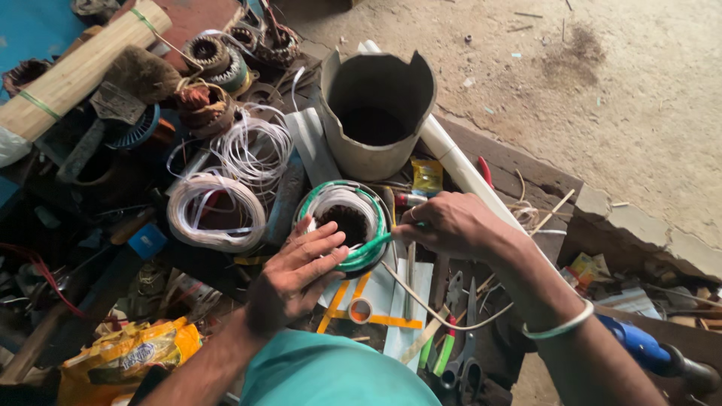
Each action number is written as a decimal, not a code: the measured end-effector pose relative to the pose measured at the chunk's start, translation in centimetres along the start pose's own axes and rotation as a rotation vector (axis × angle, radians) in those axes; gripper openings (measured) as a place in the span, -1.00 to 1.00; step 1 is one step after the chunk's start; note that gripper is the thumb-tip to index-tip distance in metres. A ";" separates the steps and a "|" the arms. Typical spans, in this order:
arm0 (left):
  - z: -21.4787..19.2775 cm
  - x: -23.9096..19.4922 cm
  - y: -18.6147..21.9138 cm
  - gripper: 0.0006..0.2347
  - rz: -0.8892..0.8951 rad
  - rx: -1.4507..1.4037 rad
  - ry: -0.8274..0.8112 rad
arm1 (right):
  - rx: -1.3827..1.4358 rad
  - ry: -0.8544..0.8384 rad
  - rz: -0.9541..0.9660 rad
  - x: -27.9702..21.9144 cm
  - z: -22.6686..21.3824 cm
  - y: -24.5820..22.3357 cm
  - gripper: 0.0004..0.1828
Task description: The person repairs electrical wires by stripping insulation, twisting exposed strands, and wrapping the connection with green electrical tape. They then coil the repaired wire and place it on the workbench.
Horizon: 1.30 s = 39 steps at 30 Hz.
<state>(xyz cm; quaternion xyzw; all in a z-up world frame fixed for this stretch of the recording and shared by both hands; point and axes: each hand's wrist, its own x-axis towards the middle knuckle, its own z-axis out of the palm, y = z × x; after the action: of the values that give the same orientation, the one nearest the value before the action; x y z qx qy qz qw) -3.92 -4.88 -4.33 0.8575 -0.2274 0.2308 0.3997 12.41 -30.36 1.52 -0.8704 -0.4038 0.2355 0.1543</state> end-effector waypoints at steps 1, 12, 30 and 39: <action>0.0 0.0 -0.1 -0.69 0.012 0.015 -0.006 | 0.031 0.005 -0.014 0.0 0.3 0.3 -0.55; -2.3 3.5 1.1 -0.82 -0.330 -0.218 -0.188 | -0.018 0.085 -0.062 -0.6 -0.8 -0.8 -0.59; -4.7 7.5 0.7 -0.86 -0.358 -0.171 -0.704 | -0.139 0.447 -0.207 -6.2 -0.1 -7.2 -0.75; -2.4 11.6 -0.1 -0.75 -0.365 -0.001 -0.940 | -0.271 0.449 -0.208 -6.9 -0.4 -8.9 -0.68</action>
<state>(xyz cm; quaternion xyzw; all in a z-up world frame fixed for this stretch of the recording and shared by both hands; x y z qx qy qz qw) 4.76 -5.30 3.73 0.8943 -0.2292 -0.2543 0.2882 3.18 -30.21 7.92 -0.8673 -0.4746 -0.0366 0.1456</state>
